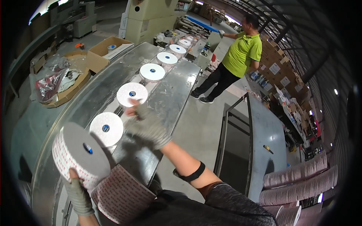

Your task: Manually sorting and stacking adhesive tape rolls from a conveyor belt onto a staging table in a manufacturing facility.

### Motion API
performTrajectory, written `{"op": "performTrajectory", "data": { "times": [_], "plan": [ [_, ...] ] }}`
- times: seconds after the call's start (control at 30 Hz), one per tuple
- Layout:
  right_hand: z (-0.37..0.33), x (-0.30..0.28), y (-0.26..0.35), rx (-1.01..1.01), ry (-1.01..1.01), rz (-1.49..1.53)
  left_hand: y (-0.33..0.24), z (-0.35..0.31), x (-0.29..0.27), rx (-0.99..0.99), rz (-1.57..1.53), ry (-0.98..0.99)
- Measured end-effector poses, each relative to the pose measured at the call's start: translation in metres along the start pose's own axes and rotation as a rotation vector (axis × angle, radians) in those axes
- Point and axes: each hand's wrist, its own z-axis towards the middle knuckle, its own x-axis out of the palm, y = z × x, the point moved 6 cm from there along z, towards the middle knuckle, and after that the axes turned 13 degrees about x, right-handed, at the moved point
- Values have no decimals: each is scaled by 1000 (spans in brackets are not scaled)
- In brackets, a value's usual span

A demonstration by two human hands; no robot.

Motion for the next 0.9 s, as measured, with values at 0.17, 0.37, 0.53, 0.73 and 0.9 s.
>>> {"op": "performTrajectory", "data": {
  "times": [0.17, 0.37, 0.53, 0.73, 0.9],
  "plan": [
    [-51, 77, 36, -294, 265, -352, -67, 1, 96, -44, -177, 143],
    [-33, 80, 51, -337, 142, -116, -81, 13, 88, 245, -363, 208],
    [4, 108, 1, 236, 582, 157, -45, 12, -18, 122, -307, 136],
    [32, 219, -81, -272, 601, -999, 99, 19, -67, 256, 1231, 476],
    [29, 205, -123, -261, 487, -967, 140, 13, -57, 352, 1342, 439]
  ]
}}
